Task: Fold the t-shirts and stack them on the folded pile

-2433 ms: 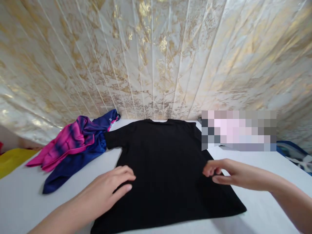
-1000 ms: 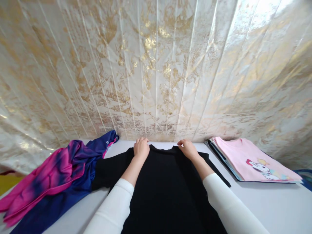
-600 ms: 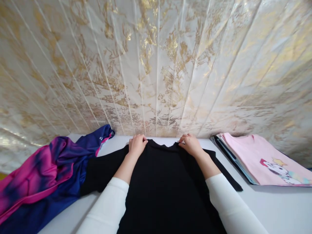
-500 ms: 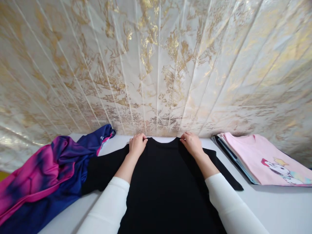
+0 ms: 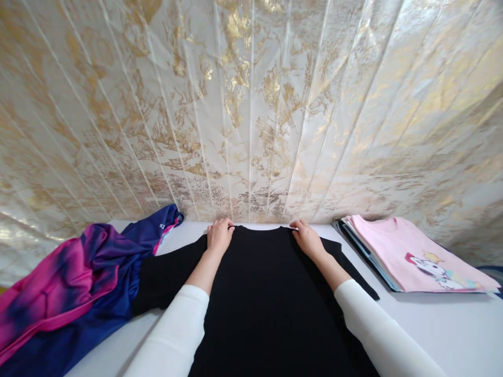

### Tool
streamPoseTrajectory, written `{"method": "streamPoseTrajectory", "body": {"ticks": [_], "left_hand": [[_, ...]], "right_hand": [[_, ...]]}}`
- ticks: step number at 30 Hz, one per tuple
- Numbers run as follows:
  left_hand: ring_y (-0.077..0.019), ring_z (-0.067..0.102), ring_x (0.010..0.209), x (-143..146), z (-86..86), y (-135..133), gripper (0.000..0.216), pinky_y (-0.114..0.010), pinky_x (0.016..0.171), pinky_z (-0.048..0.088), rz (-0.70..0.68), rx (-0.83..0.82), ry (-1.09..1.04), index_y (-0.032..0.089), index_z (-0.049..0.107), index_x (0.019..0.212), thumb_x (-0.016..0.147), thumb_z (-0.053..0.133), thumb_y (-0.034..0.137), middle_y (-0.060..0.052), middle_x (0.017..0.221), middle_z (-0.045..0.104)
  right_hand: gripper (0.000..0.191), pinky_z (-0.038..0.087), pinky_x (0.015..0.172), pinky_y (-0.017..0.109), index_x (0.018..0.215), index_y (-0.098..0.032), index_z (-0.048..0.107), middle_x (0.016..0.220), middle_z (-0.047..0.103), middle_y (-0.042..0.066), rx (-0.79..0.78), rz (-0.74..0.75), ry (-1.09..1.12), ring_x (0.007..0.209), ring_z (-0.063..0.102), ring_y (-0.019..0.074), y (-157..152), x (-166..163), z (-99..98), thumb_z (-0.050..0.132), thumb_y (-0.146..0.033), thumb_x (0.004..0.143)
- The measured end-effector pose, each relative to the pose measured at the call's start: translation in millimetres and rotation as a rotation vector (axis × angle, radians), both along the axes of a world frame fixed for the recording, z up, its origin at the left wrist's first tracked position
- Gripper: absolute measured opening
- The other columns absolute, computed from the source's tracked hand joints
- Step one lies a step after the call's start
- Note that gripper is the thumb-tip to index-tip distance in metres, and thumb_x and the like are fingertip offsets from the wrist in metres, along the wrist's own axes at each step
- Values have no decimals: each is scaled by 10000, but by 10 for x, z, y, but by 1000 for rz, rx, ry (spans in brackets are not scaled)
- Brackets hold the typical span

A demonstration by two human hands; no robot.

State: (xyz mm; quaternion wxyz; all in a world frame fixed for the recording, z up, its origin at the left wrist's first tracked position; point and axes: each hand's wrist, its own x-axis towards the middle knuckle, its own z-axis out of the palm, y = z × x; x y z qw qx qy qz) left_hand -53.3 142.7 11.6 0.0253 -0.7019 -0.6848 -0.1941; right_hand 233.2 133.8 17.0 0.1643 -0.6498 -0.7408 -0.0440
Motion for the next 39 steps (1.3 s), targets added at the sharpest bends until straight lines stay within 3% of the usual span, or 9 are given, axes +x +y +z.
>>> {"method": "streamPoseTrajectory", "body": {"ticks": [4, 7, 12, 17, 22, 26, 28, 34, 39], "left_hand": [[-222, 590, 1012, 15, -7, -8, 282, -429, 854, 506, 3, 6, 4, 172, 561, 1175, 933, 563, 317, -88, 1200, 566], [-224, 588, 1016, 41, -19, -7, 286, -432, 856, 504, 10, 8, 8, 171, 560, 1177, 932, 564, 318, -88, 1201, 565], [-220, 588, 1012, 74, -3, 13, 287, -431, 858, 501, -3, 6, 15, 172, 561, 1173, 932, 564, 327, -85, 1201, 564], [-294, 507, 1120, 211, 232, -79, 172, -473, 942, 395, -44, 22, 10, 166, 611, 1046, 925, 489, 165, -123, 1112, 599], [-253, 516, 1128, 724, 447, -799, 281, -382, 957, 380, -348, 0, 49, 202, 581, 1162, 901, 483, 169, -85, 1209, 596], [-245, 386, 1317, 1063, 206, -1611, 463, -376, 1067, 314, -645, -85, 60, 189, 466, 1345, 915, 496, 357, -75, 1442, 434], [-251, 290, 1380, 1103, 49, -1860, 535, -407, 1108, 264, -683, -147, 21, 166, 378, 1418, 947, 423, 417, -97, 1502, 329], [-237, 204, 1412, 934, 26, -1924, 560, -422, 1130, 241, -704, -189, -49, 174, 341, 1442, 959, 403, 451, -94, 1533, 233], [-210, 216, 1408, 280, 177, -1697, 505, -412, 1119, 243, -494, -156, -2, 189, 322, 1446, 968, 377, 343, -89, 1529, 247]], "right_hand": [[355, 449, 886, 271, 1200, -192, 508, 1279, 536, 88, 2, 102, 28, 1084, 581, 181, -482, 250, -5, 355, -132, 885], [393, 414, 979, 382, 1280, -207, 485, 1425, 436, 104, -10, 100, 4, 1267, 458, 240, -757, 528, -173, 343, -312, 929], [545, 284, 1064, 518, 1406, -238, 401, 1515, 328, 77, -115, -141, -150, 1408, 235, 262, -765, 856, -417, 292, -481, 931], [591, 255, 1069, 555, 1439, -232, 355, 1539, 270, 80, -147, -200, -191, 1413, 217, 279, -699, 812, -379, 295, -518, 926], [623, 215, 1096, 535, 1400, -164, 427, 1505, 330, 133, -100, -89, -183, 1407, 225, 309, -793, 530, -198, 324, -537, 912], [569, 207, 1119, 464, 1430, -216, 373, 1526, 296, 74, -39, 163, -152, 1414, 230, 230, -884, 165, -181, 280, -499, 945], [547, 231, 1109, 449, 1425, -220, 382, 1523, 305, 69, -54, 199, -154, 1406, 254, 225, -860, 60, -236, 284, -476, 952], [555, 280, 1071, 505, 1389, -151, 436, 1484, 362, 153, -56, -29, -125, 1373, 316, 300, -705, 47, -287, 362, -449, 927], [588, 262, 1099, 505, 1439, -258, 357, 1521, 306, 75, -33, 220, -59, 1412, 229, 257, -1144, -37, -254, 338, -539, 923]]}}
